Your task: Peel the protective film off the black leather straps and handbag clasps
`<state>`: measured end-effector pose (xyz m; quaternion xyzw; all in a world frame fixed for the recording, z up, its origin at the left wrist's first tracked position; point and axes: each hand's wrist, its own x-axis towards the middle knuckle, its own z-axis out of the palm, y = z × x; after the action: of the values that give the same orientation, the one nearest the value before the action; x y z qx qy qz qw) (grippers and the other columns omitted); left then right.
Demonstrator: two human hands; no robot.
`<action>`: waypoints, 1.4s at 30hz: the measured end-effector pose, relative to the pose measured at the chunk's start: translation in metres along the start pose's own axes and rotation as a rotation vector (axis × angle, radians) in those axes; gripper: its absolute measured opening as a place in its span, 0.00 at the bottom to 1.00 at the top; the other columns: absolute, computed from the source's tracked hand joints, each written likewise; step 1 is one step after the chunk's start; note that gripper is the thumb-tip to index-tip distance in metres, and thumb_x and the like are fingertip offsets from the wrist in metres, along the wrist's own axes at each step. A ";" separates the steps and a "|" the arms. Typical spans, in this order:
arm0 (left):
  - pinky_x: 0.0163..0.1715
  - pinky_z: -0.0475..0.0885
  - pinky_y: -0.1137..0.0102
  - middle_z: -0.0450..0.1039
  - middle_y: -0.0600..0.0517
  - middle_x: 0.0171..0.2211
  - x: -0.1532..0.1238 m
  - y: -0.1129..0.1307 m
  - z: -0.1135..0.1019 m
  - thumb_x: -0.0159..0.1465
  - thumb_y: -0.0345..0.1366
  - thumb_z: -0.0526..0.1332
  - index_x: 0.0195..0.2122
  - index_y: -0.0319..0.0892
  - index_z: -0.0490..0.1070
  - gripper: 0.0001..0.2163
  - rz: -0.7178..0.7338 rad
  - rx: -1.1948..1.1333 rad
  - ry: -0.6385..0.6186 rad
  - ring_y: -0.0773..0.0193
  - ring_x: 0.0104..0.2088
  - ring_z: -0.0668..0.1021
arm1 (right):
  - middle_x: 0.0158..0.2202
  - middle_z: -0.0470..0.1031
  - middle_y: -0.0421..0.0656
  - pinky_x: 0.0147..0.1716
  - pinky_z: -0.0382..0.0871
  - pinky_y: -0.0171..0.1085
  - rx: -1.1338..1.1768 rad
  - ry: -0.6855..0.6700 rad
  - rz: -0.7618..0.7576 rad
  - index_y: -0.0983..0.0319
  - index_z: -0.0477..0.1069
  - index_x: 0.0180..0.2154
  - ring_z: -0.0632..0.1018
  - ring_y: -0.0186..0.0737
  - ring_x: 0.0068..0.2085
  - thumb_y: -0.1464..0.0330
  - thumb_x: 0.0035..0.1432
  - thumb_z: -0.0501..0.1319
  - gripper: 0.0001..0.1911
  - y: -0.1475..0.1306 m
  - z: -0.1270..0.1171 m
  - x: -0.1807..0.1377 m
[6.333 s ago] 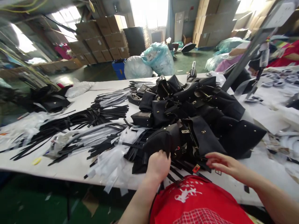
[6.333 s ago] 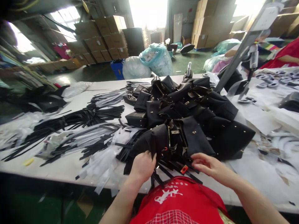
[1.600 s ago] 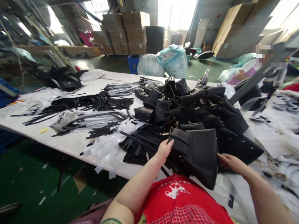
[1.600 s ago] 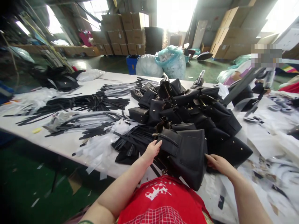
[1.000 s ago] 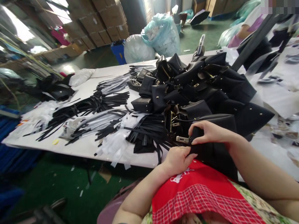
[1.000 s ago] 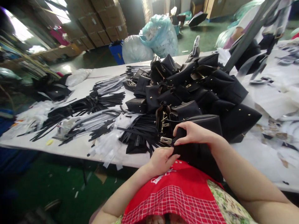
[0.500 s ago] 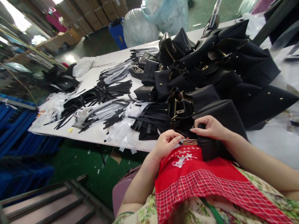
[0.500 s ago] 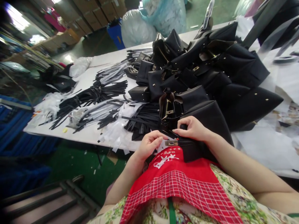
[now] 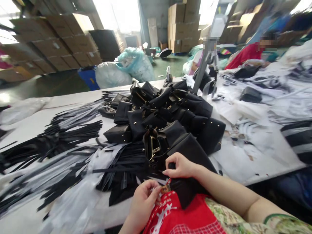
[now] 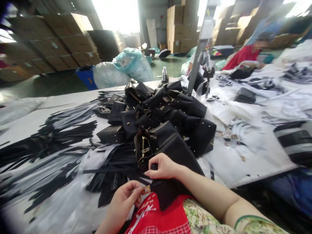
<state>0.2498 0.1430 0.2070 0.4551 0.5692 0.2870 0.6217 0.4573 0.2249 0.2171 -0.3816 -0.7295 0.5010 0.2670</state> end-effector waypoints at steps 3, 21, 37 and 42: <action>0.25 0.71 0.70 0.71 0.54 0.20 0.003 -0.007 -0.006 0.61 0.54 0.59 0.29 0.42 0.68 0.18 0.050 0.113 0.014 0.63 0.22 0.74 | 0.34 0.78 0.42 0.38 0.69 0.35 -0.160 0.007 -0.177 0.62 0.77 0.41 0.75 0.36 0.34 0.58 0.52 0.66 0.17 -0.015 -0.003 -0.005; 0.34 0.72 0.67 0.73 0.50 0.30 -0.004 -0.008 0.003 0.68 0.34 0.51 0.30 0.43 0.67 0.10 0.533 0.703 0.342 0.60 0.31 0.77 | 0.46 0.77 0.43 0.44 0.61 0.47 -0.632 -0.066 -0.075 0.61 0.76 0.27 0.71 0.46 0.47 0.58 0.54 0.67 0.13 0.001 0.035 0.001; 0.24 0.69 0.74 0.69 0.58 0.22 -0.014 -0.008 0.007 0.65 0.46 0.59 0.35 0.42 0.61 0.13 0.093 -0.302 -0.108 0.70 0.20 0.74 | 0.45 0.77 0.45 0.48 0.63 0.50 -0.472 -0.016 -0.182 0.60 0.72 0.24 0.73 0.48 0.47 0.68 0.48 0.67 0.06 0.016 0.034 -0.004; 0.25 0.67 0.76 0.65 0.61 0.20 -0.018 -0.008 -0.029 0.62 0.45 0.63 0.34 0.43 0.61 0.14 0.206 -0.420 0.255 0.72 0.21 0.71 | 0.44 0.77 0.45 0.49 0.64 0.52 -0.387 0.025 -0.181 0.60 0.70 0.23 0.74 0.48 0.46 0.66 0.50 0.66 0.08 0.018 0.028 -0.003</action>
<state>0.2171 0.1307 0.2099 0.3317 0.5217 0.5155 0.5933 0.4426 0.2114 0.1908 -0.3651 -0.8400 0.3205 0.2417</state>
